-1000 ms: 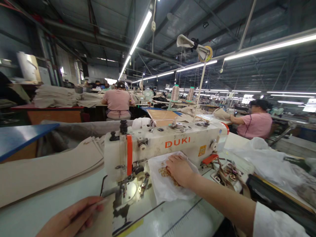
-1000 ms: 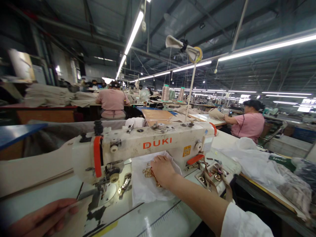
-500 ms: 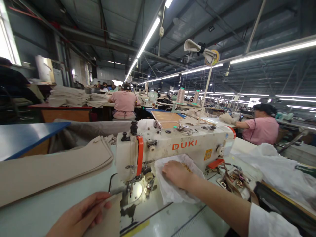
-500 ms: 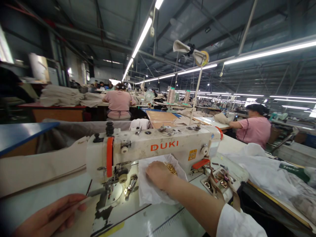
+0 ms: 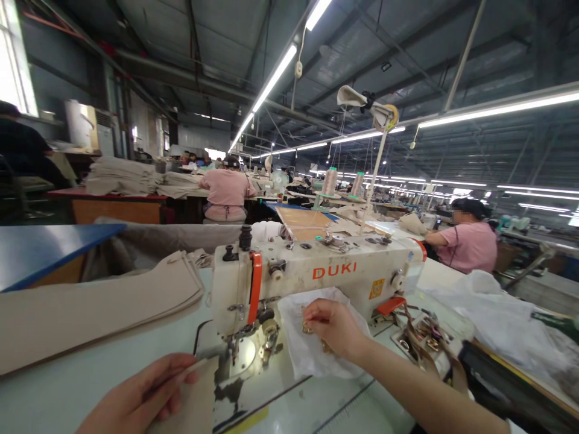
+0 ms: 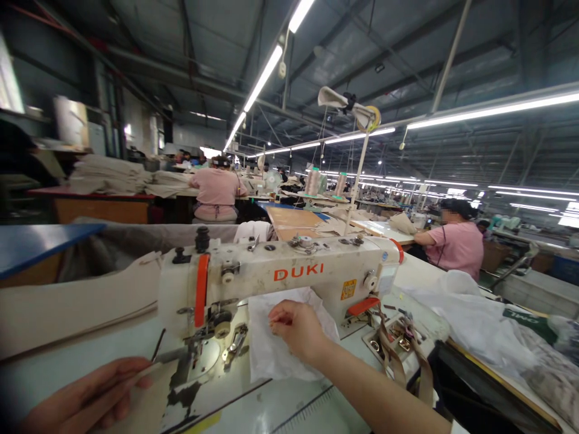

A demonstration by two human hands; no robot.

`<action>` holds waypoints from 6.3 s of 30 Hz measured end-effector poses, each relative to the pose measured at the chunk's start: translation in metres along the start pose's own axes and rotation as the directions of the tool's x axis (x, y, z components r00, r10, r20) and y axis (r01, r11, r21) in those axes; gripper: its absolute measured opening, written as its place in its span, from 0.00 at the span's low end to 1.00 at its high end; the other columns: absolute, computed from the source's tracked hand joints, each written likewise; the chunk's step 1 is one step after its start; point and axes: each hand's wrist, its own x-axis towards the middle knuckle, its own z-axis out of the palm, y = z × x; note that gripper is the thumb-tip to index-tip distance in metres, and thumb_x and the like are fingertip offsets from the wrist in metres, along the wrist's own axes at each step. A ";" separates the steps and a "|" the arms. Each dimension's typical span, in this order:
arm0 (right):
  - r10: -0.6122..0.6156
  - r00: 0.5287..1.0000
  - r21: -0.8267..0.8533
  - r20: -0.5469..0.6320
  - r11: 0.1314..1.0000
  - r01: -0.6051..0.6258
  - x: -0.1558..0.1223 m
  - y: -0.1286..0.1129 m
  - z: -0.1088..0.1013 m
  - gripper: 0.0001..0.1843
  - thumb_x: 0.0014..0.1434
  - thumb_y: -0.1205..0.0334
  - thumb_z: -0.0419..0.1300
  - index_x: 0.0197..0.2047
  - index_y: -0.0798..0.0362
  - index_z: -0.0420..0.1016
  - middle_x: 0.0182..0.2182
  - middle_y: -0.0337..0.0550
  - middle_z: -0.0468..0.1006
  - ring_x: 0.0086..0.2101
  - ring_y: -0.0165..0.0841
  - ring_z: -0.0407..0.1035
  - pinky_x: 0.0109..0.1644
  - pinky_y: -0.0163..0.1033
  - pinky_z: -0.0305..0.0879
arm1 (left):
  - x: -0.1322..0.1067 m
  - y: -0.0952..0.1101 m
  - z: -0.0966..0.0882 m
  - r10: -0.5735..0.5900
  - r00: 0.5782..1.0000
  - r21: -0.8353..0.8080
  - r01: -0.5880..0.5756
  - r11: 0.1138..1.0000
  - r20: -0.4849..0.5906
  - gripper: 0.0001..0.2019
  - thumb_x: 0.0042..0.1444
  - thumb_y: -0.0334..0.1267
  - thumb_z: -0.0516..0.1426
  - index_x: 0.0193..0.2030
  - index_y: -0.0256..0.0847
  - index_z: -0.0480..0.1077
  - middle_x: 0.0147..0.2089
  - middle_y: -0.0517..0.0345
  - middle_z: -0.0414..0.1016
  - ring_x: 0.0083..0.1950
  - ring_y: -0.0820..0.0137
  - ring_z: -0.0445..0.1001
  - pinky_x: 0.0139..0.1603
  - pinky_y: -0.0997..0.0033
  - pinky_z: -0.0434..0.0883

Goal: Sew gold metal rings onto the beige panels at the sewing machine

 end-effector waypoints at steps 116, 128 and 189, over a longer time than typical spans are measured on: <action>-0.107 0.976 0.348 0.191 0.937 0.035 -0.044 -0.059 0.123 0.03 0.51 0.66 0.59 0.27 0.53 0.72 0.25 0.37 0.72 0.28 0.30 0.67 0.32 0.33 0.62 | -0.035 0.041 0.013 -0.066 0.984 -0.220 0.102 0.970 0.162 0.03 0.41 0.35 0.58 0.25 0.39 0.67 0.24 0.65 0.67 0.27 0.73 0.63 0.28 0.73 0.58; -0.029 0.999 0.328 0.032 0.944 0.017 -0.041 -0.057 0.132 0.04 0.45 0.66 0.56 0.21 0.52 0.67 0.19 0.35 0.69 0.22 0.28 0.63 0.25 0.31 0.58 | -0.032 0.048 0.017 -0.109 0.992 -0.486 0.130 0.864 0.072 0.08 0.32 0.33 0.64 0.20 0.39 0.69 0.25 0.61 0.75 0.27 0.73 0.69 0.30 0.75 0.65; 0.373 0.776 0.082 0.508 0.876 -0.475 0.005 -0.062 0.127 0.10 0.47 0.69 0.64 0.18 0.54 0.68 0.12 0.38 0.73 0.14 0.29 0.69 0.16 0.29 0.65 | -0.041 0.049 0.030 0.523 0.847 0.614 -0.463 0.639 0.095 0.13 0.59 0.31 0.46 0.29 0.42 0.69 0.32 0.53 0.74 0.38 0.63 0.73 0.40 0.64 0.73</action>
